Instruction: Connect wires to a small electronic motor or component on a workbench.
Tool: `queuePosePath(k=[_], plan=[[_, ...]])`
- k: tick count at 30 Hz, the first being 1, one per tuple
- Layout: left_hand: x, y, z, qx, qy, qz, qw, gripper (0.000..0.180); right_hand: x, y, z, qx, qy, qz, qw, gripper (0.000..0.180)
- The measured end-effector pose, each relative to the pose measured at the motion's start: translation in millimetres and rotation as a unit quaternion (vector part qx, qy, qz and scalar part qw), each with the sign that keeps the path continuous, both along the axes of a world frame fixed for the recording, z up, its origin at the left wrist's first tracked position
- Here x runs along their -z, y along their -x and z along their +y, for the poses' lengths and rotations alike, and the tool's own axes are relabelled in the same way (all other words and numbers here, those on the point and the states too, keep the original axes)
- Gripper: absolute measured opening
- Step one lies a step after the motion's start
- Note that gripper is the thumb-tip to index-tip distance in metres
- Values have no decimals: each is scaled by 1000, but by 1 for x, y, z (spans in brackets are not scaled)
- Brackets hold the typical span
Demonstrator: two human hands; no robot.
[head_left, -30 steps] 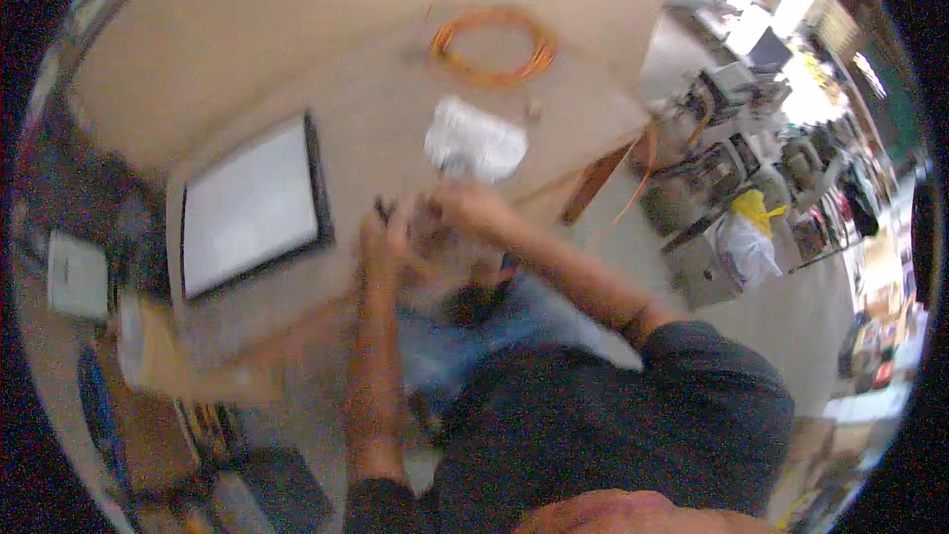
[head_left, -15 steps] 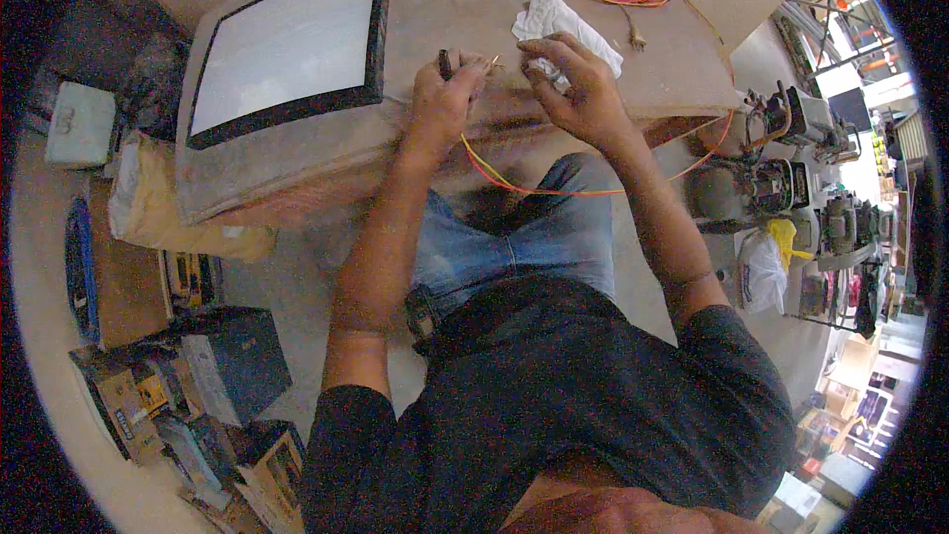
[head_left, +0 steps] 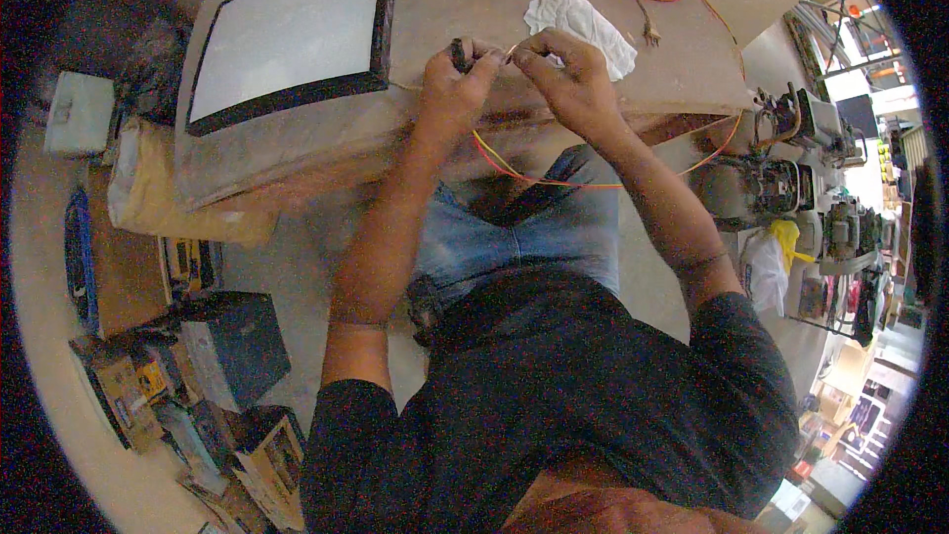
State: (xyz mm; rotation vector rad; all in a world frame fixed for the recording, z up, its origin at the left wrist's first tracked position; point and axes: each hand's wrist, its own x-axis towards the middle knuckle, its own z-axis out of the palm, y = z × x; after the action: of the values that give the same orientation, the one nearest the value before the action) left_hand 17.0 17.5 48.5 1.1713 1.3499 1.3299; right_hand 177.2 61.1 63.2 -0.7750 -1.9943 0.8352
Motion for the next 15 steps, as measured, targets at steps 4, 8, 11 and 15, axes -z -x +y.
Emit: queuePosePath(k=[4, 8, 11, 15], plan=[[-4, -6, -8, 16, -95, 34, 995, 13, 28, -3, 6, -99, 568, 309, 756, 18], [4, -7, -8, 27, -99, 27, 994, 13, 51, -11, 10, -145, 566, 316, 747, 20], [12, 2, -4, 2, -57, -3, 998, 15, 30, -5, 0, -23, 250, 103, 963, 20], [6, 3, -2, -11, -37, 40, 998, 18, -1, -11, -11, 139, -102, 8, 985, 24]])
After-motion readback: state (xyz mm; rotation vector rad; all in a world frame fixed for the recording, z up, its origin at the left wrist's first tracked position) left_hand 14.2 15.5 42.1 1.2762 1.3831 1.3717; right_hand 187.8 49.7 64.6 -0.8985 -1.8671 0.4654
